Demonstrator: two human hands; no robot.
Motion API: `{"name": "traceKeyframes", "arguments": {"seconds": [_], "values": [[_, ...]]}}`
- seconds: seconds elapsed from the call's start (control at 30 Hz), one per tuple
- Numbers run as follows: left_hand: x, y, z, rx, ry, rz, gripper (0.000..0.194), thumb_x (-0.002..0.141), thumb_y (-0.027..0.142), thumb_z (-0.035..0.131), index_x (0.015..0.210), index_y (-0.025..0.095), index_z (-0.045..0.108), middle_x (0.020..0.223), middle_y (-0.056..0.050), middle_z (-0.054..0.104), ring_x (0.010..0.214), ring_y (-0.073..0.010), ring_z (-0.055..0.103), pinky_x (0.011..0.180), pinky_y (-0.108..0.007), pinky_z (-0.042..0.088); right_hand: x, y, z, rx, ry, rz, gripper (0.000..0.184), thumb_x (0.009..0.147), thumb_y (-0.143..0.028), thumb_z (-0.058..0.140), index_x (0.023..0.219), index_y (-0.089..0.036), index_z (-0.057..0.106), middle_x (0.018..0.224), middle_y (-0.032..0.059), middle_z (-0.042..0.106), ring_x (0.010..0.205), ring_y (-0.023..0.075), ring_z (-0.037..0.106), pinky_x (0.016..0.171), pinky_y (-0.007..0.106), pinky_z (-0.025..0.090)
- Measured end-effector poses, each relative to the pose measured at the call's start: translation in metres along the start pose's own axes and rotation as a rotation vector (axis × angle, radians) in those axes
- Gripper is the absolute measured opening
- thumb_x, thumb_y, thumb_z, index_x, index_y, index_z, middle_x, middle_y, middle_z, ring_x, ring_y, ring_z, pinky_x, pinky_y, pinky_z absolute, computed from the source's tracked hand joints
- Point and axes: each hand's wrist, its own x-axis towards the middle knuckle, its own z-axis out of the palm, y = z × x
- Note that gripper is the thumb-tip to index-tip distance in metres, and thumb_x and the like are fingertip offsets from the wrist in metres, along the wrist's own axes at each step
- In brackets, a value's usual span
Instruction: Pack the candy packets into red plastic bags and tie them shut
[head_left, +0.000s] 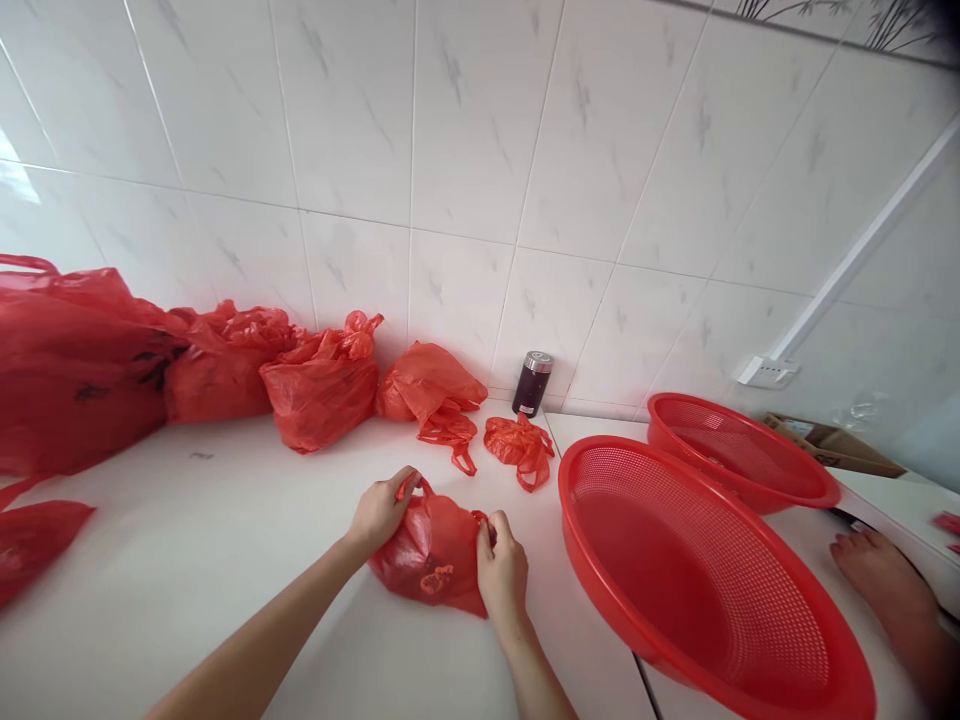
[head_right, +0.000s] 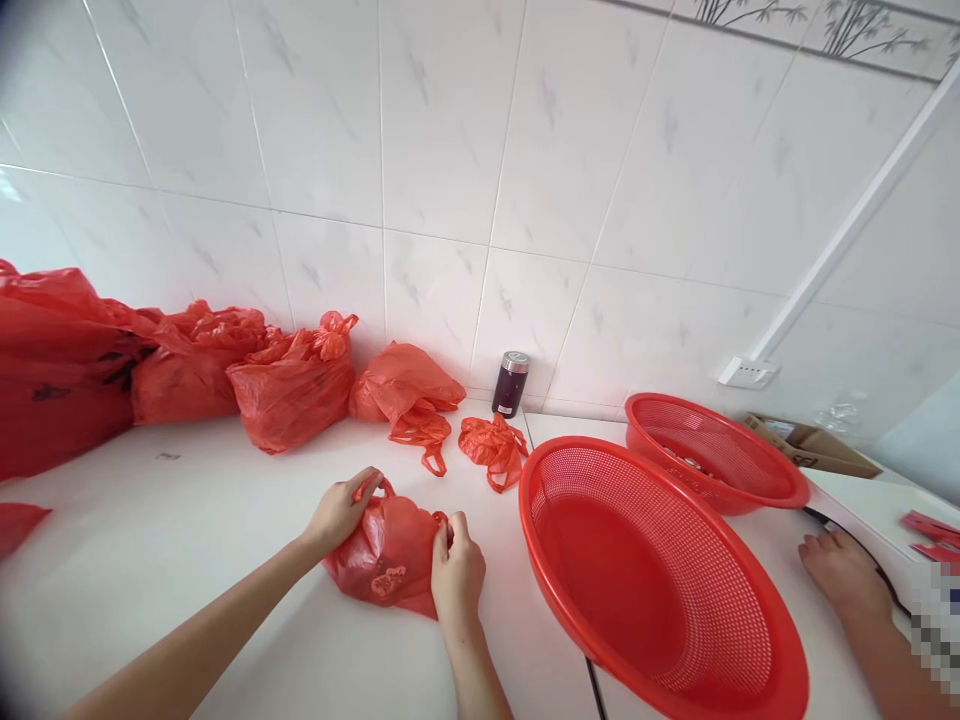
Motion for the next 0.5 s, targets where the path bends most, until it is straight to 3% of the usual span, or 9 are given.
{"name": "traceKeyframes", "arguments": {"seconds": [0.17, 0.33, 0.5], "values": [[-0.011, -0.018, -0.007, 0.098, -0.012, -0.092, 0.03, 0.093, 0.042, 0.048, 0.103, 0.018, 0.063, 0.096, -0.004, 0.067, 0.079, -0.0158, 0.063, 0.076, -0.037, 0.052, 0.002, -0.001, 0.0, 0.072, 0.037, 0.08, 0.023, 0.09, -0.04, 0.036, 0.073, -0.025, 0.035, 0.05, -0.006, 0.041, 0.043, 0.0151, 0.038, 0.046, 0.024, 0.024], [-0.021, -0.03, -0.009, 0.197, 0.037, -0.114, 0.028, 0.093, 0.039, 0.05, 0.106, 0.018, 0.062, 0.103, -0.006, 0.066, 0.096, -0.0203, 0.062, 0.089, -0.044, 0.048, 0.003, 0.002, -0.004, 0.192, 0.09, 0.167, 0.026, 0.092, -0.043, 0.035, 0.072, -0.026, 0.029, 0.053, -0.0064, 0.043, 0.045, 0.0153, 0.04, 0.046, 0.024, 0.03], [-0.025, -0.046, -0.027, 0.216, 0.008, -0.179, 0.029, 0.093, 0.041, 0.048, 0.105, 0.018, 0.062, 0.102, -0.006, 0.066, 0.096, -0.0203, 0.061, 0.089, -0.044, 0.047, 0.007, 0.006, -0.005, 0.353, 0.097, 0.227, 0.027, 0.093, -0.043, 0.035, 0.073, -0.026, 0.028, 0.058, -0.0032, 0.056, 0.052, 0.0173, 0.054, 0.051, 0.026, 0.042]]}}
